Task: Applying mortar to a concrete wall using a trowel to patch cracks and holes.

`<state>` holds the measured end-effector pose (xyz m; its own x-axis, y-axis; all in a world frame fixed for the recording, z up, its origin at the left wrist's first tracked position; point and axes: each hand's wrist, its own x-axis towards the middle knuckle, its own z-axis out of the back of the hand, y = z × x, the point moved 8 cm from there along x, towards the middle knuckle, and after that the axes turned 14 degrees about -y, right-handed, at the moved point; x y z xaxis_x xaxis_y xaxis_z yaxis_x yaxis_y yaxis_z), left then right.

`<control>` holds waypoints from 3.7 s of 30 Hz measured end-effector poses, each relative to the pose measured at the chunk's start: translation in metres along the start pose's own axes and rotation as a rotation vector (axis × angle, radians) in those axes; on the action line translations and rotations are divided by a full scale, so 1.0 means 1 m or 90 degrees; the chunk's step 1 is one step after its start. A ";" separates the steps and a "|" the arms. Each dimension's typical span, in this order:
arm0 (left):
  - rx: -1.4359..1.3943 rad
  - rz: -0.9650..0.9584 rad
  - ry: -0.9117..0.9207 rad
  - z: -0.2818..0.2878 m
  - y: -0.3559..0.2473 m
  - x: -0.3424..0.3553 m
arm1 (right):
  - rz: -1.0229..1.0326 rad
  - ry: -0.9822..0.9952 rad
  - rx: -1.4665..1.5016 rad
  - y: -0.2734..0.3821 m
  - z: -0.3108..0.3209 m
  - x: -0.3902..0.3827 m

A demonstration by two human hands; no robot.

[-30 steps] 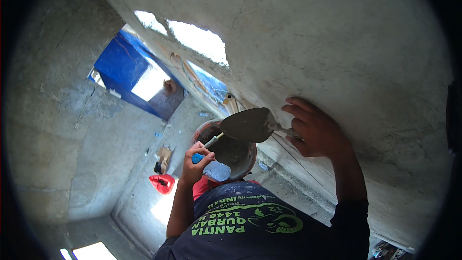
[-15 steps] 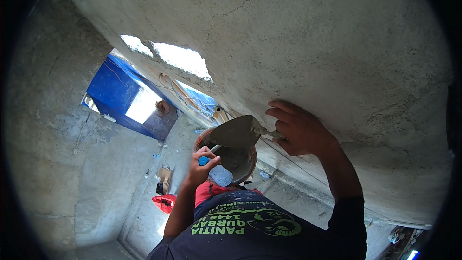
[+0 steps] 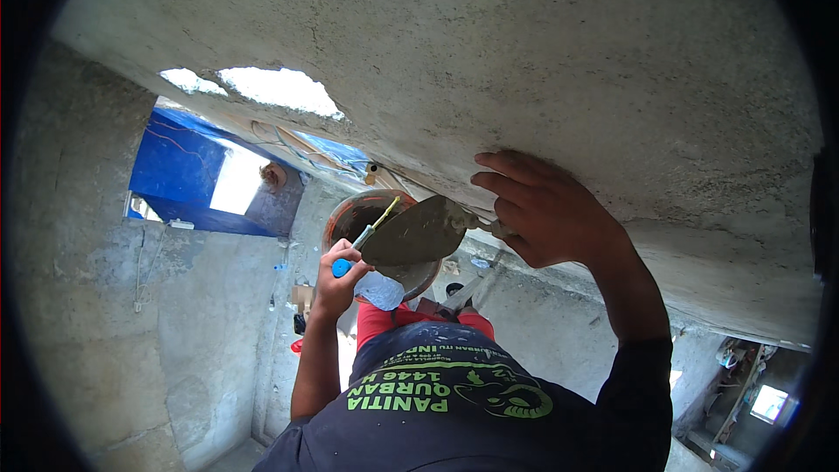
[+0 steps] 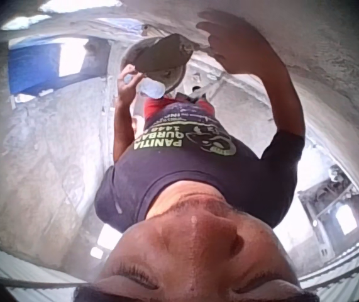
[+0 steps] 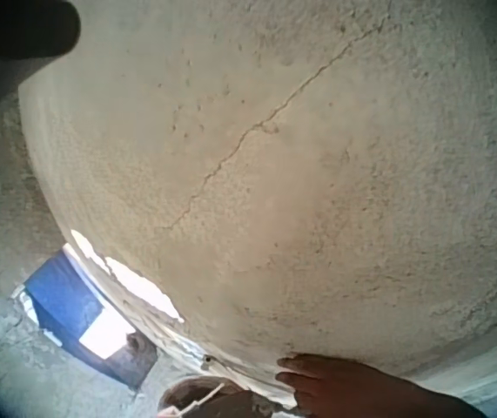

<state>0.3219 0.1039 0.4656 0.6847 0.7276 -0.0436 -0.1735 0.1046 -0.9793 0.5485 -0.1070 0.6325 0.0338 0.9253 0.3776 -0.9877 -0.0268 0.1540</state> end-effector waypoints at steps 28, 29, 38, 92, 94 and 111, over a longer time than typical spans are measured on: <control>0.037 -0.015 0.268 -0.052 0.076 0.009 | -0.065 -0.062 -0.135 0.010 -0.031 -0.009; 0.025 -0.016 0.276 -0.056 0.077 0.007 | -0.067 -0.064 -0.146 0.012 -0.033 -0.010; 0.045 -0.029 0.356 -0.076 0.100 0.001 | -0.194 -0.068 0.013 0.025 -0.075 -0.065; 0.065 -0.010 0.436 -0.104 0.108 -0.008 | -0.923 -0.121 0.184 0.105 -0.253 -0.312; 0.067 -0.032 0.435 -0.105 0.101 -0.003 | -0.924 -0.111 0.178 0.097 -0.256 -0.320; 0.004 -0.019 0.361 -0.076 0.095 -0.001 | -0.893 -0.154 0.197 0.094 -0.295 -0.346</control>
<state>0.3584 0.0614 0.3571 0.9618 0.2472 -0.1173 -0.1515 0.1241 -0.9806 0.3988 -0.3181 0.2467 0.9785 0.1753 -0.1084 -0.0520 0.7189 0.6932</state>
